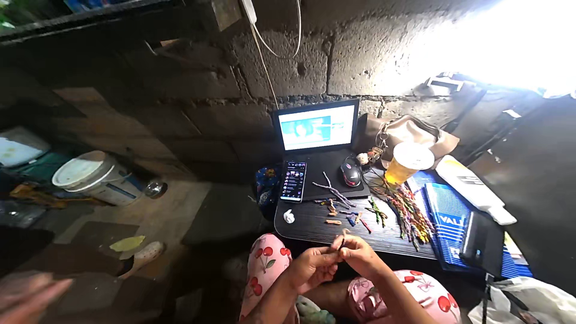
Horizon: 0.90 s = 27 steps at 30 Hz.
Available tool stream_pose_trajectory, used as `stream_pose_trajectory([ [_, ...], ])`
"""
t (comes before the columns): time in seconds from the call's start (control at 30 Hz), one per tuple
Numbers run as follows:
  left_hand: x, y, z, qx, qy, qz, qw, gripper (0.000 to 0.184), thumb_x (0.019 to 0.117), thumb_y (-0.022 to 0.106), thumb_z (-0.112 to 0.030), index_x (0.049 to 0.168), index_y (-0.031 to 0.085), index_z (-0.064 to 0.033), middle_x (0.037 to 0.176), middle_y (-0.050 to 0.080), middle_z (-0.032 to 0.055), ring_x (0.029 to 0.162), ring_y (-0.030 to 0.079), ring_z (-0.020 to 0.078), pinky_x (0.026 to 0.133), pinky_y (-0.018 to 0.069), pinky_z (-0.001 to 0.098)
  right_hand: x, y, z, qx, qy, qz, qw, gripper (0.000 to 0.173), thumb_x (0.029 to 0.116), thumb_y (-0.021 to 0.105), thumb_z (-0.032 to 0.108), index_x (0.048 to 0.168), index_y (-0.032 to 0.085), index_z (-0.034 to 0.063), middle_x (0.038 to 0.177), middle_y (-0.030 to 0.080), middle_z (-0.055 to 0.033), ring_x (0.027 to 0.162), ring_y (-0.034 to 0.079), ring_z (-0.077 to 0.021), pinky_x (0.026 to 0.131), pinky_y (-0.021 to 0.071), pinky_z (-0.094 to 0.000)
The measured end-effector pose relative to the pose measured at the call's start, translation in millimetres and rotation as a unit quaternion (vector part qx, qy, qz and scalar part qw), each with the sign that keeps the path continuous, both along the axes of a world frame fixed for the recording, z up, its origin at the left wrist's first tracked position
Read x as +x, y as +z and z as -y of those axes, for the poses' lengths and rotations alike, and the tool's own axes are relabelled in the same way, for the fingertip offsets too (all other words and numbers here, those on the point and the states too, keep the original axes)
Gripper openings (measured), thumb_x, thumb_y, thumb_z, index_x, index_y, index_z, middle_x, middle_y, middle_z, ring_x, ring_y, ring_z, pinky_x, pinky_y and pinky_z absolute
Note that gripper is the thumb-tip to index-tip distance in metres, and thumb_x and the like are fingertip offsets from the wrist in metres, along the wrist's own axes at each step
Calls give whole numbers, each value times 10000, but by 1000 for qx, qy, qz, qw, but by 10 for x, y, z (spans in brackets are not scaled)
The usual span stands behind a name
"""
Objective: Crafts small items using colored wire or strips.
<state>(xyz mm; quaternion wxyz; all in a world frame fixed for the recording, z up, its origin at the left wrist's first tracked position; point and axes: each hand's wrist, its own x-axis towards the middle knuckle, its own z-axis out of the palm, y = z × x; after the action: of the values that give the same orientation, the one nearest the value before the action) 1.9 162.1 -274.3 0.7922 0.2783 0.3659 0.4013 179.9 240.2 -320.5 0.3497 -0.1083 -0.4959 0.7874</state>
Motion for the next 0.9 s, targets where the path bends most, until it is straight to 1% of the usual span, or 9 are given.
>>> stream_pose_trajectory([
  [0.13,70,-49,65,111,93,-111,983,78,989,586,-119,917,611,-134,804,623,-86,685,557,-18,647,467,163,-69,74,105,0,-122,47,991,86,813,817,247,784,736,243,789,693,121,730,646,10,708,562,-199],
  [0.27,111,-95,98,415,222,-533,703,106,882,682,-66,843,711,29,838,685,147,863,681,273,857,547,409,-251,74,212,-29,-221,105,969,126,877,659,103,783,670,187,770,690,74,706,642,-36,696,556,-236],
  [0.3,102,-120,100,422,223,-557,680,113,893,679,-77,861,720,24,844,689,158,869,686,299,864,546,438,-275,78,214,-34,-225,112,967,132,892,630,78,801,651,171,768,688,69,703,642,-37,697,558,-234],
  [0.5,-283,93,484,106,189,-229,949,301,1074,434,-171,1245,614,1,1074,668,45,882,636,83,812,535,271,-182,264,-96,147,-182,381,895,202,990,618,107,1101,581,-57,896,700,-72,782,689,-110,784,586,-312],
  [0.57,-573,-3,782,159,227,-95,956,293,1030,449,-107,1270,615,-129,1039,701,-36,792,647,48,711,546,226,-146,272,-269,206,-168,474,839,271,1005,633,170,1137,616,-66,946,693,-151,836,689,-218,821,565,-445],
  [0.63,-1060,-271,969,369,148,90,913,548,1021,483,-84,1554,362,-122,1395,576,97,1027,654,135,838,567,272,-116,224,-395,222,-169,514,811,310,1012,638,250,1117,641,-41,946,687,-173,861,678,-270,841,538,-510],
  [0.67,-1101,80,1201,307,186,105,927,569,1005,530,-118,1557,409,-188,1422,579,87,1040,662,160,861,565,295,-104,197,-425,218,-175,516,809,311,1013,633,255,1104,643,-42,940,684,-175,857,674,-270,838,534,-509],
  [0.77,-1233,1297,1661,43,172,128,976,320,1053,488,-213,1345,607,-159,1171,623,43,1007,636,143,896,555,265,-106,133,-450,169,-208,486,832,279,1013,624,236,1096,642,-30,960,697,-141,865,681,-210,845,550,-453],
  [0.9,-1135,1163,1561,193,127,182,956,272,999,609,-295,1117,721,-76,984,675,30,945,641,114,890,524,245,-108,152,-419,143,-268,432,849,227,1010,624,186,1073,641,-30,911,686,-84,796,655,-112,771,549,-327],
])
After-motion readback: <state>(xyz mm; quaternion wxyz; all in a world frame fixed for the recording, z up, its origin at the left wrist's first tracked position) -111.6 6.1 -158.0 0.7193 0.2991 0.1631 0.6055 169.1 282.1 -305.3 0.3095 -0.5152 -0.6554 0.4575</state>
